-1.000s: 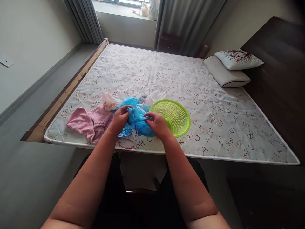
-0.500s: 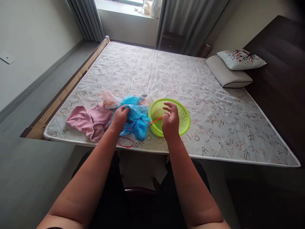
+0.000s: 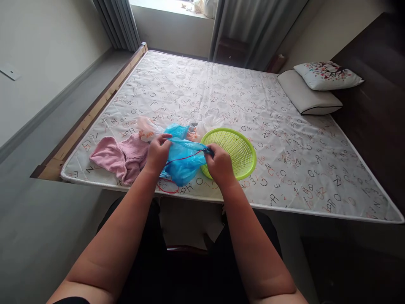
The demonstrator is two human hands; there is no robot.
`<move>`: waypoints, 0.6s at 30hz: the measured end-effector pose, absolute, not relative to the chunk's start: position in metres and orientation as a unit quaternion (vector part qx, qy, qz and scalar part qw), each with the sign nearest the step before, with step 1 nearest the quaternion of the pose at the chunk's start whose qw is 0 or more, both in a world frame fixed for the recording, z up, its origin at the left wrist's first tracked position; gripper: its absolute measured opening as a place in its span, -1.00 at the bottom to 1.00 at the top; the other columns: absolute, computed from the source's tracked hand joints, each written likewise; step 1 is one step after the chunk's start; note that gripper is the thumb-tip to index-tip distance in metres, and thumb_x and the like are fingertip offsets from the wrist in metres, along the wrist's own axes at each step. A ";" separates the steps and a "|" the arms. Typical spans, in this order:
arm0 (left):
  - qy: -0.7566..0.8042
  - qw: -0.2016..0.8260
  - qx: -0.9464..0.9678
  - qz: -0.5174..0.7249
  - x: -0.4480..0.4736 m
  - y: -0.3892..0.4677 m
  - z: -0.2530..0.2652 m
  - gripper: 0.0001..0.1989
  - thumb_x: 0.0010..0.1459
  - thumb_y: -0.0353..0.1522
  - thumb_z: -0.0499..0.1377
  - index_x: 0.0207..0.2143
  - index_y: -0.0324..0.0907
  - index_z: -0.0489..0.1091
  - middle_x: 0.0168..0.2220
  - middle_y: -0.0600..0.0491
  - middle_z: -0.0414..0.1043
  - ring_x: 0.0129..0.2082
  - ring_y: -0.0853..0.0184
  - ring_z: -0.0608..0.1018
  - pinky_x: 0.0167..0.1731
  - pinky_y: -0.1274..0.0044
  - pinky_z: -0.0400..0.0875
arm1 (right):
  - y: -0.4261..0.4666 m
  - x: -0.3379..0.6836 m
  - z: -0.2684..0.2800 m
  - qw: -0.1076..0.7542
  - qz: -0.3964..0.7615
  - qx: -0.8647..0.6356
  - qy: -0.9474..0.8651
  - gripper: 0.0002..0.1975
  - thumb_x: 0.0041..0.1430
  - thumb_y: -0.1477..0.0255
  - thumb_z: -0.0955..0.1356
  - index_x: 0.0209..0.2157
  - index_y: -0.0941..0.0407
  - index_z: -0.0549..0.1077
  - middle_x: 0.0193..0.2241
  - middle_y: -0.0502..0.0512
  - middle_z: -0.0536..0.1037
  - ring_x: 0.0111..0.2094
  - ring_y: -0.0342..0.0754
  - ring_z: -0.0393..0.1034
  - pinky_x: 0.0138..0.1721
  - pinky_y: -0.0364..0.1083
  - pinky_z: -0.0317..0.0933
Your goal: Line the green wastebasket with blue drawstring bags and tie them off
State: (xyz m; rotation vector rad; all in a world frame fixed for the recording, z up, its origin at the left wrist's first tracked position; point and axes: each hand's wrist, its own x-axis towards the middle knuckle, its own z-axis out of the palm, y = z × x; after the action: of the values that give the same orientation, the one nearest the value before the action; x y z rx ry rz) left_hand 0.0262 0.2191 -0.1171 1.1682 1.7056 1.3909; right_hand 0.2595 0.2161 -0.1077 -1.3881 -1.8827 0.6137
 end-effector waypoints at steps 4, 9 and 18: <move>0.554 0.221 0.611 0.521 0.040 0.209 -0.111 -0.40 0.08 -0.27 0.43 0.20 -0.11 0.50 0.32 -0.16 0.44 0.39 -0.08 0.38 0.39 0.18 0.25 | 0.217 0.262 -0.100 0.393 0.287 -0.532 -0.693 -0.88 0.34 0.38 0.35 -0.21 0.06 0.55 -0.26 0.12 0.66 -0.25 0.05 0.50 -0.12 0.03 0.34; 0.551 0.296 0.670 0.400 0.049 0.211 -0.122 -0.61 0.11 -0.32 0.42 0.03 -0.04 0.61 0.11 -0.10 0.62 0.26 -0.09 0.52 0.38 0.17 0.23 | 0.216 0.257 -0.097 0.446 0.391 -0.505 -0.627 -0.85 0.33 0.30 0.35 -0.16 0.03 0.52 -0.29 0.03 0.59 -0.32 -0.04 0.44 -0.25 -0.07 0.35; 0.655 0.326 0.472 0.492 0.018 0.225 -0.122 -0.91 0.06 -0.37 0.35 -0.33 -0.19 0.60 -0.40 0.06 0.54 -0.38 0.29 0.46 -0.31 0.53 0.33 | 0.226 0.292 -0.092 0.367 0.509 -0.524 -0.576 -0.58 0.20 0.02 0.49 -0.10 0.03 0.51 -0.24 0.06 0.63 -0.32 -0.02 0.47 -0.32 -0.08 0.34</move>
State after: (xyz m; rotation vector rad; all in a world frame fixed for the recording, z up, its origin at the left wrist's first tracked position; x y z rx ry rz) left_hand 0.0183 0.2250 -0.1223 1.2360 1.7159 1.2890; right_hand 0.2917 0.2263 -0.0915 -1.3455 -1.4812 1.3072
